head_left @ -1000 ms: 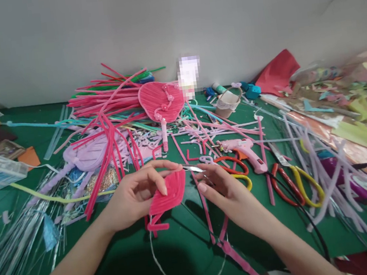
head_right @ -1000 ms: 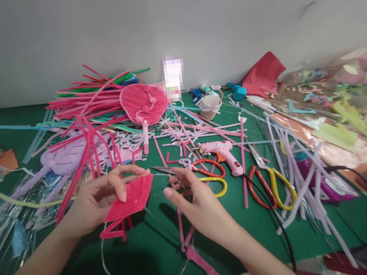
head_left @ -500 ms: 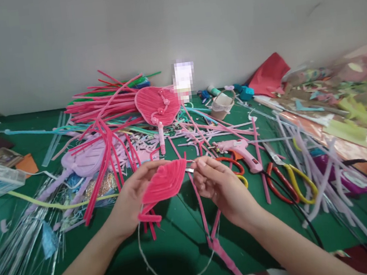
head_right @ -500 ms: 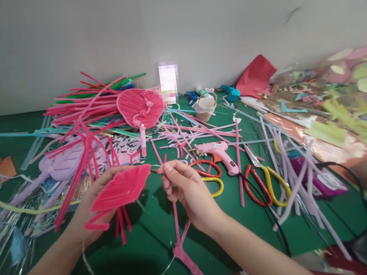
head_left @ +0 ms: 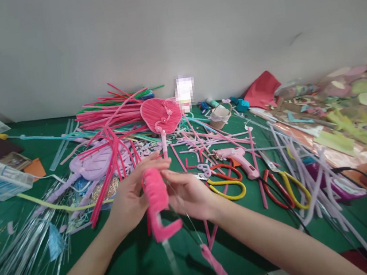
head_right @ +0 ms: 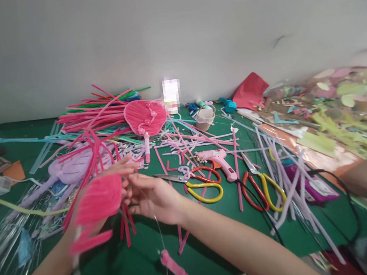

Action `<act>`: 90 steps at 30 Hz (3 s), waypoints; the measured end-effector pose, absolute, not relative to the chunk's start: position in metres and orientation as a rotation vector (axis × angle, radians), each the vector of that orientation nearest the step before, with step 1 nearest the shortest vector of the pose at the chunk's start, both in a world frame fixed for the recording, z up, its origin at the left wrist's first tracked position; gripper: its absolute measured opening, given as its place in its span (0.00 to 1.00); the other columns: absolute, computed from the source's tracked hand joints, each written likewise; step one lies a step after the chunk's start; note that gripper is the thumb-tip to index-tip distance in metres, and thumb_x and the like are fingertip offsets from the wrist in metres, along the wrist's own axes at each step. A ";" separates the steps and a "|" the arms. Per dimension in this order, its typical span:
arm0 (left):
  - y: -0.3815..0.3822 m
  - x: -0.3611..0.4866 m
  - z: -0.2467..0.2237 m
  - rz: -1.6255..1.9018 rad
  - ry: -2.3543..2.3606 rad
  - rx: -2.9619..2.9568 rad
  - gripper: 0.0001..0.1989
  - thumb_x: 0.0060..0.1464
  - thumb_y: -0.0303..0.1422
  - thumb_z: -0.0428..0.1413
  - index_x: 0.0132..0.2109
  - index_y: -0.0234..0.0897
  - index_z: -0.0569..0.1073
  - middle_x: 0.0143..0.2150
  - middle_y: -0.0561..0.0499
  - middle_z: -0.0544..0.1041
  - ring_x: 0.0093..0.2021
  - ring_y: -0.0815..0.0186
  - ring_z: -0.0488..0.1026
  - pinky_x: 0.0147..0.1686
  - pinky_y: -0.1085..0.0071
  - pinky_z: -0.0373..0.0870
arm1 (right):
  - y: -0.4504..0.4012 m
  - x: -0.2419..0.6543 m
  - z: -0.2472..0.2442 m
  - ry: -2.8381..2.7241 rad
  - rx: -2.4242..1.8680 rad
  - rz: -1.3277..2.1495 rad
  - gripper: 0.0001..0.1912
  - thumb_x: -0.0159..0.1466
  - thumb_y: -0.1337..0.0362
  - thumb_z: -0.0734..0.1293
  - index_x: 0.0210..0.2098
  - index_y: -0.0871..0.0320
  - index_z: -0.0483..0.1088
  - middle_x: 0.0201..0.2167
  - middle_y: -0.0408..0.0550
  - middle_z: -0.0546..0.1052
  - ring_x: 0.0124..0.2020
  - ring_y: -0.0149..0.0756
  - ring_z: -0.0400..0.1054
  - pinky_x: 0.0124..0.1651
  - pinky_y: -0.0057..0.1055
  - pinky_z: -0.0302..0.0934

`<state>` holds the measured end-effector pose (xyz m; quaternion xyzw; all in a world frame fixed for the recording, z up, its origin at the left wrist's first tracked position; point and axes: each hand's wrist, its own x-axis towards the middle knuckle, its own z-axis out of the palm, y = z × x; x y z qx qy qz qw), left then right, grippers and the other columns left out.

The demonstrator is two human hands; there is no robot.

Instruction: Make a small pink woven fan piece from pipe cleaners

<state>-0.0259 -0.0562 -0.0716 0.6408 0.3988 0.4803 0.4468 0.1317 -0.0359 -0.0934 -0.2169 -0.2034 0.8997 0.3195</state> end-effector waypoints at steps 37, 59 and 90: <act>-0.054 -0.031 -0.073 0.993 1.055 1.148 0.07 0.57 0.35 0.63 0.32 0.40 0.78 0.20 0.58 0.78 0.36 0.67 0.81 0.39 0.77 0.71 | -0.040 0.209 -0.044 -1.330 -1.267 1.350 0.23 0.58 0.43 0.72 0.34 0.58 0.74 0.28 0.46 0.80 0.27 0.30 0.73 0.31 0.24 0.68; -0.052 -0.031 -0.072 0.974 1.133 1.155 0.08 0.52 0.38 0.67 0.36 0.39 0.83 0.31 0.53 0.84 0.32 0.67 0.79 0.34 0.76 0.75 | -0.035 0.205 -0.053 -1.450 -1.217 1.258 0.19 0.51 0.57 0.80 0.41 0.55 0.77 0.32 0.44 0.81 0.29 0.32 0.73 0.34 0.30 0.70; -0.053 -0.030 -0.075 0.802 1.217 1.436 0.13 0.53 0.41 0.63 0.28 0.37 0.80 0.29 0.51 0.79 0.32 0.63 0.73 0.33 0.71 0.68 | -0.037 0.197 -0.054 -1.480 -1.286 1.365 0.20 0.50 0.56 0.80 0.40 0.56 0.77 0.31 0.45 0.82 0.29 0.34 0.72 0.32 0.30 0.67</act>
